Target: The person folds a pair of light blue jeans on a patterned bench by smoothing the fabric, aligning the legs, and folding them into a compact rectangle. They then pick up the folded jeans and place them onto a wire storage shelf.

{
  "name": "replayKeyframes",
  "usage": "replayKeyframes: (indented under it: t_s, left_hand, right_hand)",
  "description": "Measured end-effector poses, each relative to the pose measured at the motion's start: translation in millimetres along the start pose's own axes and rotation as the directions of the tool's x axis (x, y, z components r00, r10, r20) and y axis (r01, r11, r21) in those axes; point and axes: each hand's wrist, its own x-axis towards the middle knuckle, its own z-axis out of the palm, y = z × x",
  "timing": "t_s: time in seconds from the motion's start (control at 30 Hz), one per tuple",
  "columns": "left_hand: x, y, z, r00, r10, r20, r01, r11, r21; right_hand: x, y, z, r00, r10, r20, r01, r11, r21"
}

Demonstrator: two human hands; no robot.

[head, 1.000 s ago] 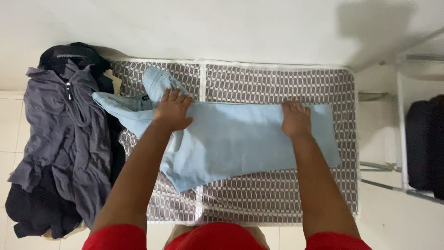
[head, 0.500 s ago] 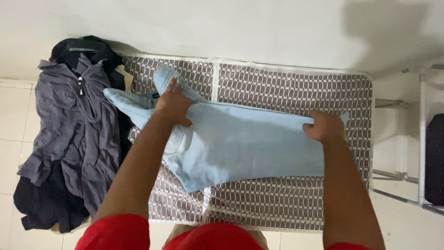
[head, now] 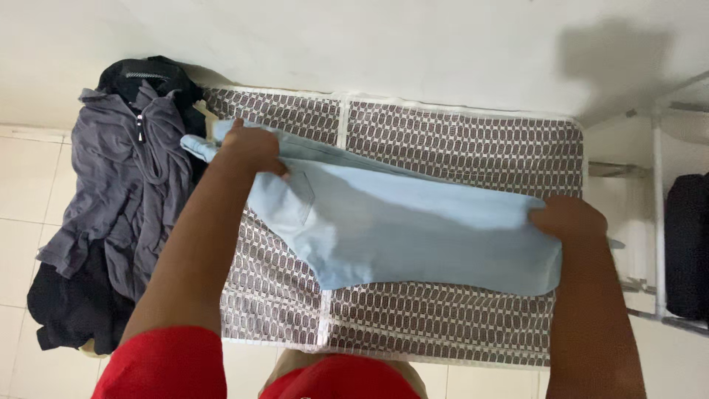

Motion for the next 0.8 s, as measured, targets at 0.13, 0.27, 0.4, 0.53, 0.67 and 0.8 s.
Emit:
replayKeyframes:
  t_s: [0.13,0.27,0.4,0.53,0.67,0.8]
  left_hand:
    - [19,8,-3,0.960,-0.073,-0.269,0.089,0.995,0.046]
    - [14,6,33,0.582,-0.267,-0.768,0.004,0.946,-0.325]
    - [-16,6,91,0.391,-0.600,-0.698,-0.071,0.736,-0.673]
    - [-23,9,138,0.493,-0.857,-0.150,-0.106,0.112,-0.988]
    - [4,6,164,0.750,-0.588,0.303,-0.072,-0.528,-0.846]
    - [17,2,169,0.839,-0.403,0.366,-0.072,-0.749,-0.659]
  right_hand:
    - [18,3,3,0.985,0.091,-0.148,-0.098,0.994,-0.040]
    - [44,5,32,0.926,0.173,-0.335,-0.244,0.952,-0.186]
    - [62,-19,54,0.917,0.040,-0.396,-0.155,0.952,-0.263]
    - [56,-96,51,0.862,-0.288,-0.418,0.161,0.936,-0.314]
    - [26,-201,29,0.754,-0.519,-0.403,0.531,0.842,-0.092]
    - [-6,-293,14,0.527,-0.675,-0.516,0.848,0.459,0.265]
